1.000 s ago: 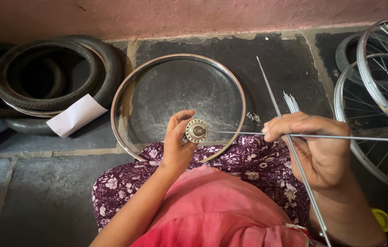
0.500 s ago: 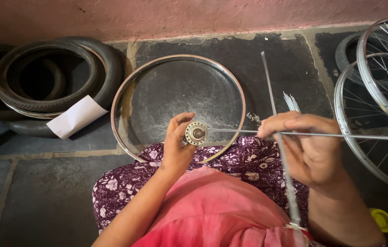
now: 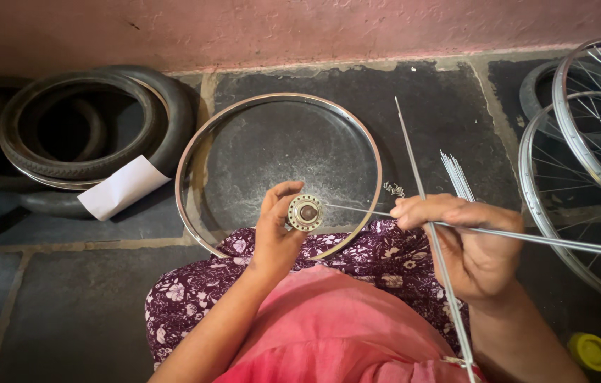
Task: The person inserts multiple spokes into a bicycle hub and then attaches the hub to a rim, threading the spokes through the rim holes and securing them with nipples. The person works on the floor with several wheel rims and tires nearby.
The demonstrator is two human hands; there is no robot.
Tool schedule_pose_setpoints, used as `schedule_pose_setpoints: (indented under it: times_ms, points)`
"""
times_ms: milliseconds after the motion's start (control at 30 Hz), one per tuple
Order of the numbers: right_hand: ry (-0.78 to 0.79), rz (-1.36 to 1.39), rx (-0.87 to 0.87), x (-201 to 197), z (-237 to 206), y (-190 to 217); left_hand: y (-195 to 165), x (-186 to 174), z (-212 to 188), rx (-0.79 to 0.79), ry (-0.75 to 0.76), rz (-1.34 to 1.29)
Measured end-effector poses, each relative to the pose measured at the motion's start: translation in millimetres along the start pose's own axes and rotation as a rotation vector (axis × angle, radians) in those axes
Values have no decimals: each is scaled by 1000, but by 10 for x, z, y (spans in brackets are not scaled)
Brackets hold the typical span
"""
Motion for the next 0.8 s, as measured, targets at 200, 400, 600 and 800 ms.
schedule_pose_setpoints:
  times_ms: [200, 400, 600, 800]
  points:
    - [19, 73, -12, 29, -73, -17, -7, 20, -27, 5, 2, 44]
    - [-31, 65, -7, 23, -115, -26, 4, 20, -50, 33, 3, 54]
    - [-135, -16, 19, -11, -107, 166, -55, -26, -24, 53, -56, 58]
    - [-133, 14, 15, -23, -80, 260, -129, -39, -28, 46, -85, 109]
Point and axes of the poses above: each hand's wrist, its own z-axis towards the middle knuckle, its own x-axis out of the palm, y = z × x, the point moved 4 cm from there along z, towards the middle knuckle, and after that the axes turned 6 degrees about y, right-handed, at the moved point
